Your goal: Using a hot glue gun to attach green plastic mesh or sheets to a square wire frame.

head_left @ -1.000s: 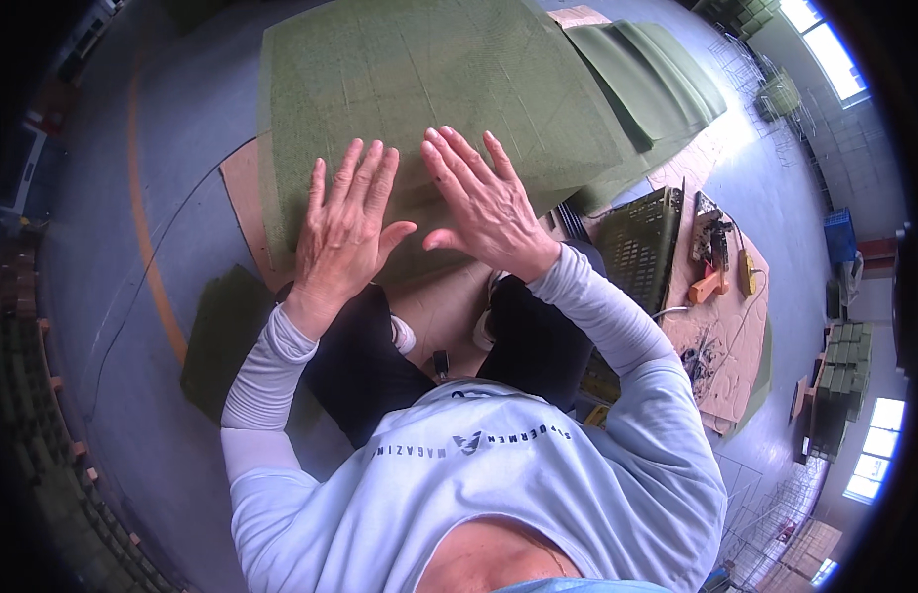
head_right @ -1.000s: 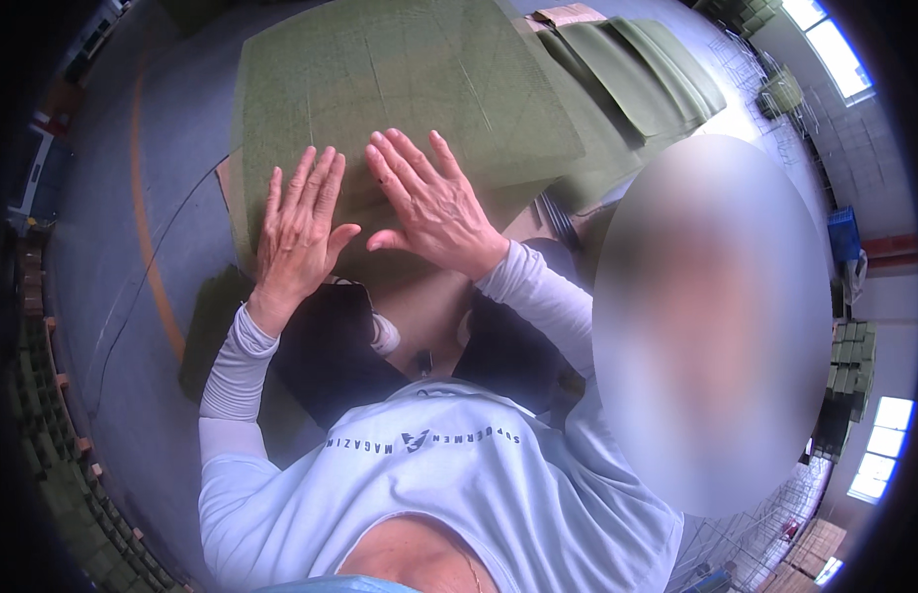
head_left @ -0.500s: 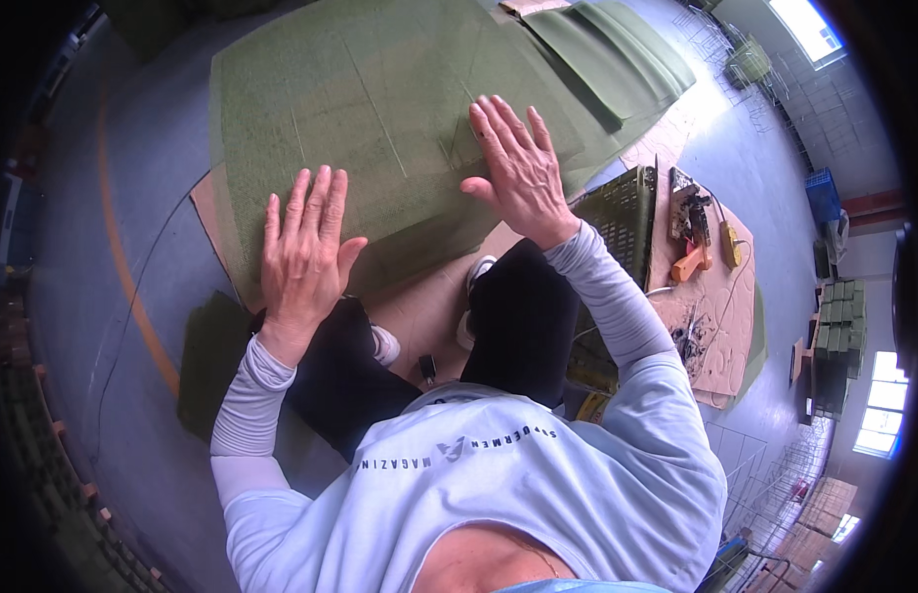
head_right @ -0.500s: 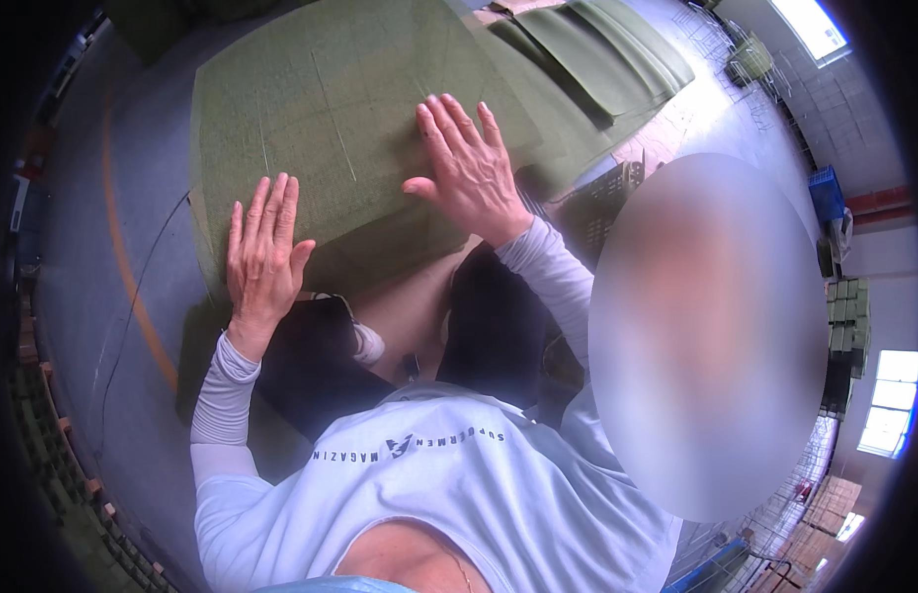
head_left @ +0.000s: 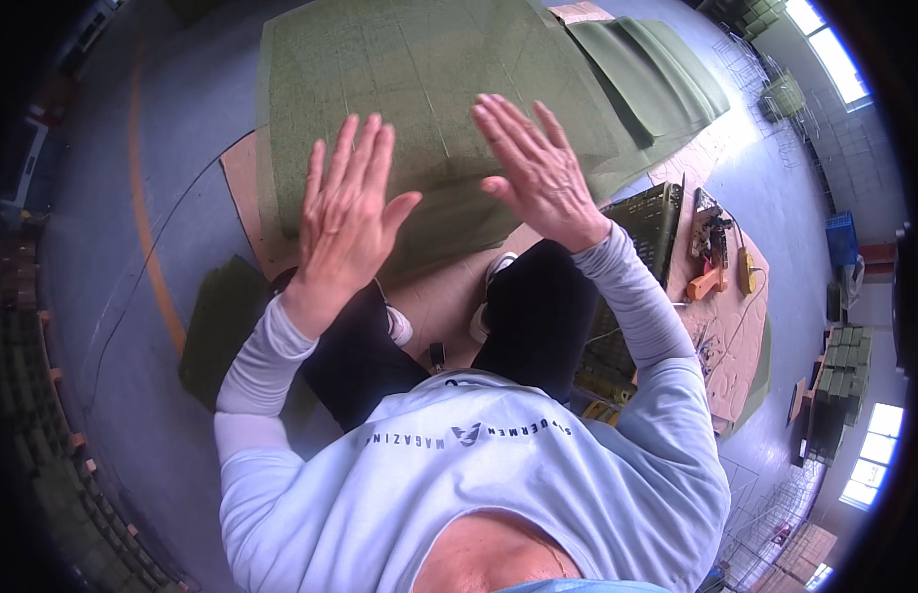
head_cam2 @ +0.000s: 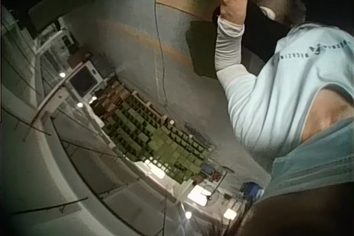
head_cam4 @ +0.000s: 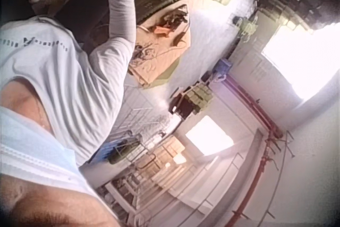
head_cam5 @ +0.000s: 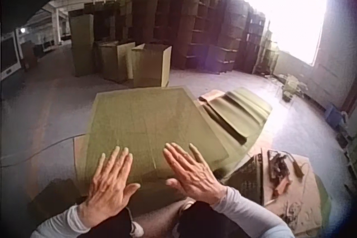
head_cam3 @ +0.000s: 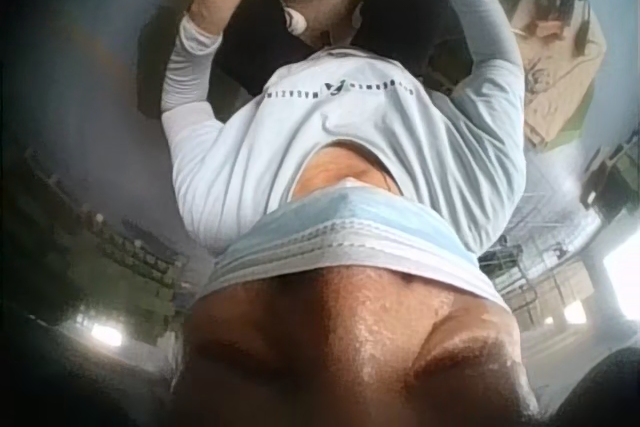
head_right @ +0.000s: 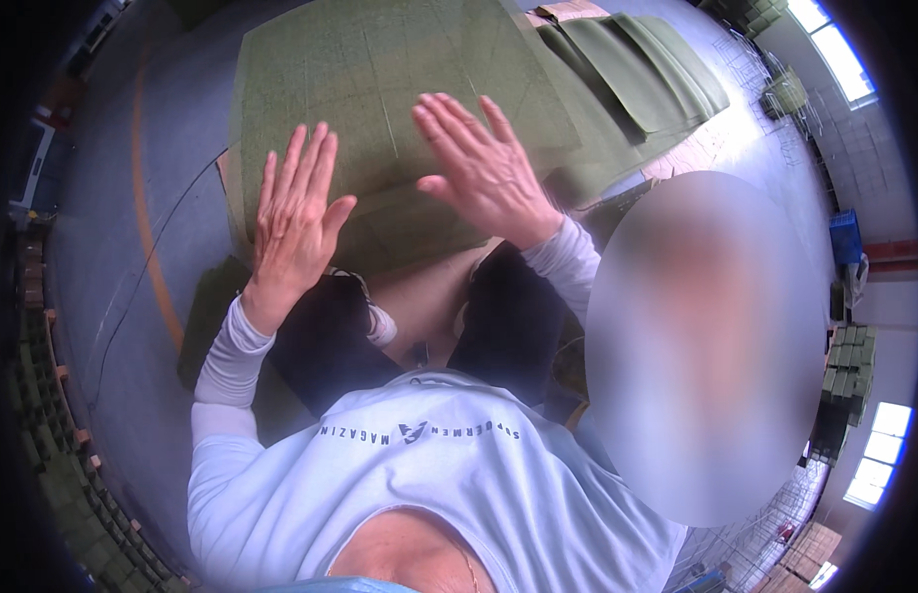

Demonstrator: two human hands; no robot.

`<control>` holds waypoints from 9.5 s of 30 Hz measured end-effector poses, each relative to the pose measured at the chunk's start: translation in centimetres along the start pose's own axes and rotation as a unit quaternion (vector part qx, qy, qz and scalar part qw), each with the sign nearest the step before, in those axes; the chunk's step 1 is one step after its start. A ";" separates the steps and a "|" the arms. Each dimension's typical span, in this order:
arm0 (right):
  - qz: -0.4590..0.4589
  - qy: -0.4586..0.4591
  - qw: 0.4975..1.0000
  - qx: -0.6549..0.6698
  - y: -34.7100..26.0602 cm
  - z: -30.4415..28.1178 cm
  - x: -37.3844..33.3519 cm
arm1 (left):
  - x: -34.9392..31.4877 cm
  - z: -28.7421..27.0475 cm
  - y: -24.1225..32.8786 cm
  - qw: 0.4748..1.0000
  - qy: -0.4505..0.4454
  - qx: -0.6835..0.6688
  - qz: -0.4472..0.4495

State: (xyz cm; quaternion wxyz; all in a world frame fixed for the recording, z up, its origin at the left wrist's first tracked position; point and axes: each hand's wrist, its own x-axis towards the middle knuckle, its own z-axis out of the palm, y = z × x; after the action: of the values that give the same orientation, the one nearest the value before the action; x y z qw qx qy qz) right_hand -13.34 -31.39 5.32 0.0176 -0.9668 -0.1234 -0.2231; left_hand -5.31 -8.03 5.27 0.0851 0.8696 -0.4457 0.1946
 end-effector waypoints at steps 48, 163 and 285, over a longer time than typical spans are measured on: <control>0.046 0.054 0.997 -0.010 4.7 0.8 -2.9 | -2.8 1.3 -3.2 0.999 0.013 0.049 -0.015; 0.208 -0.042 0.976 0.045 16.8 2.6 7.4 | 15.9 7.3 -20.9 0.989 -0.042 -0.070 -0.125; 0.433 0.350 0.704 0.440 10.4 6.7 0.1 | 16.3 12.6 -35.4 0.931 -0.005 -0.230 -0.282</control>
State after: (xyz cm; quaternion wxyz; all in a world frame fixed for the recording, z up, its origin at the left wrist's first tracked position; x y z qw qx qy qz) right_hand -7.77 -40.85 -0.44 0.5781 -0.6484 0.2396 -0.4335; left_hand 35.18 -3.40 1.47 0.3323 0.9169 -0.2154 0.0504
